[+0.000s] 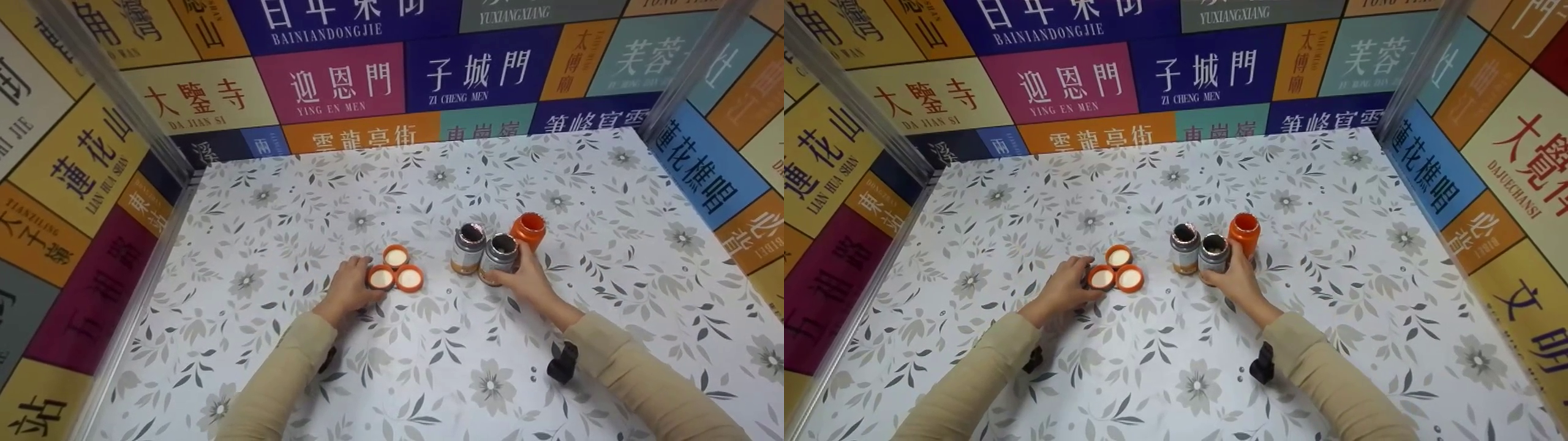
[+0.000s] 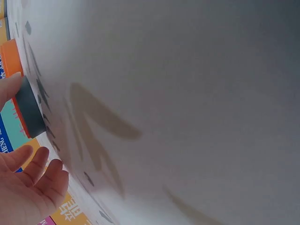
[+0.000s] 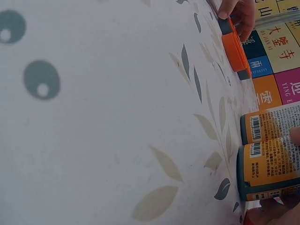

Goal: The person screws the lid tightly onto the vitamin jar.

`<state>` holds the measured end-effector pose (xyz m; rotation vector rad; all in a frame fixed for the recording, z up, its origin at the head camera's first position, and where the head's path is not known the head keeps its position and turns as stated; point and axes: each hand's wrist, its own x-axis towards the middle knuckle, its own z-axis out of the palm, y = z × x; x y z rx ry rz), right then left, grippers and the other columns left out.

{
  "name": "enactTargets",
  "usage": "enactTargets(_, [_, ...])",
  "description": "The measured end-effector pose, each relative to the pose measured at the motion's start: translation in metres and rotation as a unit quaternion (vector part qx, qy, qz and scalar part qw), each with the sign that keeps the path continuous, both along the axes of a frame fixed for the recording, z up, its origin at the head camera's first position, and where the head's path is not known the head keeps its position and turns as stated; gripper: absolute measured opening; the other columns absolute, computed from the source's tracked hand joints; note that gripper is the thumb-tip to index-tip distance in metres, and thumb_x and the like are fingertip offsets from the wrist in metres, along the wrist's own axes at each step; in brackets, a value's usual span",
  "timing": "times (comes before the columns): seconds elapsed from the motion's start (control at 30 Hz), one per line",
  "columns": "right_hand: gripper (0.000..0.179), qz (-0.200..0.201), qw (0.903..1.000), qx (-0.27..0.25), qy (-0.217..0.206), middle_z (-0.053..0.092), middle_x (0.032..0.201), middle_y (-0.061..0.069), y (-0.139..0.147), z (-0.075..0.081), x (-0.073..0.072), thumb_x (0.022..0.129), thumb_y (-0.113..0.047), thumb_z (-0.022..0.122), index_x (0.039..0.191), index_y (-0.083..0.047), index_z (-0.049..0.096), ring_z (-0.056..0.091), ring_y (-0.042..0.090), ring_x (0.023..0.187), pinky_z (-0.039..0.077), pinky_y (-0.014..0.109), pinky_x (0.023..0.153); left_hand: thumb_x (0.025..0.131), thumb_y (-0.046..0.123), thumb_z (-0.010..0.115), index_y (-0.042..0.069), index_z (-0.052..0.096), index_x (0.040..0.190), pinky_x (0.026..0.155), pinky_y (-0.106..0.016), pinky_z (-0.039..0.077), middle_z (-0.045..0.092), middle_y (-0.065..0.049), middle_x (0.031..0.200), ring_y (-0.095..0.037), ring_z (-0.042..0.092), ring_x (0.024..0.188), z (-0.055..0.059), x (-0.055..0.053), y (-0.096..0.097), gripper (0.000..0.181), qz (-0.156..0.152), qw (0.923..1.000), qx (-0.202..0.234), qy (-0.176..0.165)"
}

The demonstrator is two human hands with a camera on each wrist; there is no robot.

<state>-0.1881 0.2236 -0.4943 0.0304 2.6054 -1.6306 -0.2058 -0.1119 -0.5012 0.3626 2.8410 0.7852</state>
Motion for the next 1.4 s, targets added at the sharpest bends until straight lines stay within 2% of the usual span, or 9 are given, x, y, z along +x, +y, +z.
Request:
enactTargets(0.2, [0.081, 0.002, 0.9999, 0.006, -0.008, 0.032, 0.139, 0.023, 0.001, -0.001, 0.000, 0.075, -0.016, 0.073, 0.137, 0.001, 0.024, 0.027, 0.036, 0.131, 0.017, 0.048, 0.109, 0.069, 0.031, 0.078, 0.001, 0.056, 0.112, 0.087, -0.041, 0.041, 0.055, -0.014, 0.106, -0.031, 0.049, 0.096, -0.004, 0.001, 0.001, 0.057, -0.012, 0.9989, -0.015, 0.042])
enactTargets(0.37, [0.082, 0.006, 0.9999, 0.008, -0.009, 0.031, 0.140, 0.022, 0.001, -0.001, -0.001, 0.076, -0.019, 0.073, 0.138, -0.001, 0.023, 0.026, 0.036, 0.132, 0.015, 0.048, 0.110, 0.067, 0.032, 0.079, 0.001, 0.059, 0.104, 0.081, -0.042, 0.042, 0.055, -0.014, 0.099, -0.031, 0.049, 0.089, -0.005, 0.001, 0.000, 0.052, -0.014, 0.9972, -0.016, 0.072])
enactTargets(0.73, [0.086, 0.012, 0.9996, 0.008, -0.026, 0.031, 0.141, 0.022, 0.002, 0.003, -0.002, 0.075, -0.025, 0.074, 0.139, -0.004, 0.022, 0.024, 0.036, 0.133, 0.013, 0.049, 0.110, 0.068, 0.031, 0.078, 0.003, 0.057, 0.101, 0.081, -0.040, 0.041, 0.054, -0.011, 0.097, -0.029, 0.048, 0.088, -0.006, 0.001, 0.000, 0.048, 0.000, 0.9985, -0.001, 0.055])
enactTargets(0.93, [0.084, 0.018, 0.9994, -0.003, -0.029, 0.032, 0.141, 0.022, 0.003, 0.004, -0.002, 0.075, -0.022, 0.074, 0.138, -0.002, 0.022, 0.026, 0.036, 0.133, 0.015, 0.048, 0.110, 0.069, 0.028, 0.077, 0.005, 0.055, 0.107, 0.084, -0.039, 0.041, 0.056, -0.010, 0.098, -0.025, 0.049, 0.091, -0.002, -0.001, 0.001, 0.049, 0.029, 0.9988, 0.038, 0.000])
enactTargets(1.1, [0.082, 0.018, 0.9996, -0.004, -0.021, 0.034, 0.139, 0.022, 0.003, 0.004, -0.001, 0.074, -0.020, 0.075, 0.136, -0.001, 0.025, 0.029, 0.035, 0.131, 0.018, 0.047, 0.109, 0.073, 0.021, 0.076, 0.011, 0.050, 0.115, 0.086, -0.037, 0.043, 0.059, -0.010, 0.106, -0.023, 0.054, 0.095, 0.005, 0.000, 0.001, 0.051, 0.051, 0.9924, 0.104, -0.043])
enactTargets(1.23, [0.082, 0.024, 0.9996, 0.004, -0.014, 0.035, 0.137, 0.023, 0.003, 0.004, 0.001, 0.073, -0.020, 0.075, 0.135, 0.000, 0.026, 0.030, 0.036, 0.129, 0.020, 0.049, 0.108, 0.074, 0.023, 0.075, 0.012, 0.049, 0.117, 0.085, -0.038, 0.045, 0.060, -0.011, 0.115, -0.023, 0.057, 0.097, 0.009, 0.002, -0.001, 0.052, 0.040, 0.9922, 0.115, -0.029])
enactTargets(1.33, [0.083, 0.029, 0.9994, 0.012, -0.012, 0.037, 0.135, 0.023, 0.003, 0.004, 0.003, 0.073, -0.021, 0.076, 0.135, 0.001, 0.026, 0.032, 0.036, 0.128, 0.020, 0.050, 0.107, 0.074, 0.027, 0.075, 0.012, 0.050, 0.119, 0.084, -0.038, 0.044, 0.059, -0.010, 0.118, -0.022, 0.057, 0.094, 0.013, 0.004, -0.001, 0.053, 0.033, 0.9929, 0.114, -0.009])
enactTargets(1.4, [0.084, 0.034, 0.9992, 0.020, -0.012, 0.037, 0.135, 0.024, 0.003, 0.004, 0.005, 0.072, -0.023, 0.077, 0.135, 0.002, 0.027, 0.031, 0.037, 0.128, 0.019, 0.051, 0.107, 0.074, 0.028, 0.075, 0.013, 0.051, 0.119, 0.083, -0.038, 0.044, 0.059, -0.010, 0.118, -0.021, 0.057, 0.091, 0.017, 0.005, 0.000, 0.053, 0.035, 0.9919, 0.122, -0.009])
